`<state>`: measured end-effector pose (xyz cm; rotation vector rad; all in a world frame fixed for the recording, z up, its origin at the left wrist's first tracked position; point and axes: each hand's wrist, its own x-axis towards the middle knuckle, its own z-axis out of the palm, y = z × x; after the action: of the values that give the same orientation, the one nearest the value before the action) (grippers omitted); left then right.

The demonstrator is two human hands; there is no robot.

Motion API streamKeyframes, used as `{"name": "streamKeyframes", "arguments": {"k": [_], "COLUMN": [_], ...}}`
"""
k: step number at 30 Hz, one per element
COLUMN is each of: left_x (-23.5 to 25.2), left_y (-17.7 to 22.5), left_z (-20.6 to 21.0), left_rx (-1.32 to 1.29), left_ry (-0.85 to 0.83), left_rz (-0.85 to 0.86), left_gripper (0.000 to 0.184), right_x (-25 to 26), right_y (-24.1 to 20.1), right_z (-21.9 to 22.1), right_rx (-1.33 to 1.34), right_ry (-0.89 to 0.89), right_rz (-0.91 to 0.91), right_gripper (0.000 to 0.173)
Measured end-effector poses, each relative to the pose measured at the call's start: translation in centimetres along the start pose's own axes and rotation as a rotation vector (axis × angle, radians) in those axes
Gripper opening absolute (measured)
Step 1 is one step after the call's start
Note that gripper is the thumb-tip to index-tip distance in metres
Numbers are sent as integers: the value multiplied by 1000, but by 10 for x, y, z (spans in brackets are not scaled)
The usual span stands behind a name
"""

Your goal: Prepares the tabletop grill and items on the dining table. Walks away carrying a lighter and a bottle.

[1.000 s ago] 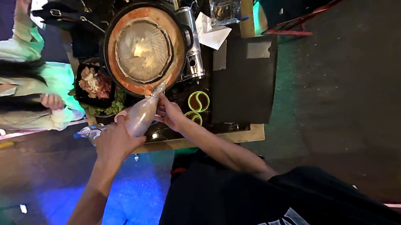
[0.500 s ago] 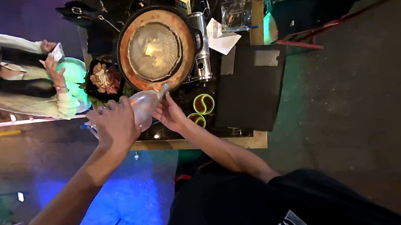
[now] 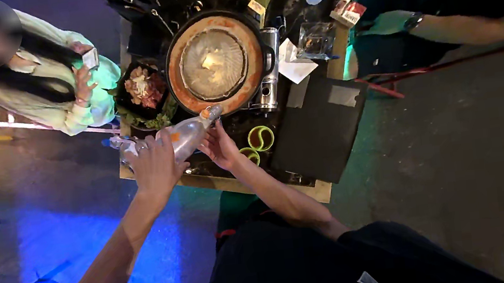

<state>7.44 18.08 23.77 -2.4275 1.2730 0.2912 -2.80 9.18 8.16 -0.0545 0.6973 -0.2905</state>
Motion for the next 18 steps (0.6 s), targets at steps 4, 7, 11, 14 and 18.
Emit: {"name": "streamKeyframes", "arguments": {"k": [4, 7, 11, 14, 18], "left_x": [-11, -16, -21, -23, -22], "left_y": [1, 4, 5, 5, 5], "left_z": [38, 61, 93, 115, 157], "left_rx": [-144, -238, -360, -521, -878], "left_ry": [-9, -20, 31, 77, 93], "left_rz": [-80, -147, -171, -167, -115], "left_gripper": [99, 99, 104, 104, 102], "right_x": [-6, -9, -21, -43, -71], "right_y": [-3, -5, -6, -13, -15], "right_z": [-7, -11, -13, 0, 15], "right_rx": [-73, -159, -282, -423, -589], "right_ry": [66, 95, 107, 145, 128], "right_rz": [6, 5, -32, -88, -208], "right_gripper": [68, 66, 59, 51, 46]}}
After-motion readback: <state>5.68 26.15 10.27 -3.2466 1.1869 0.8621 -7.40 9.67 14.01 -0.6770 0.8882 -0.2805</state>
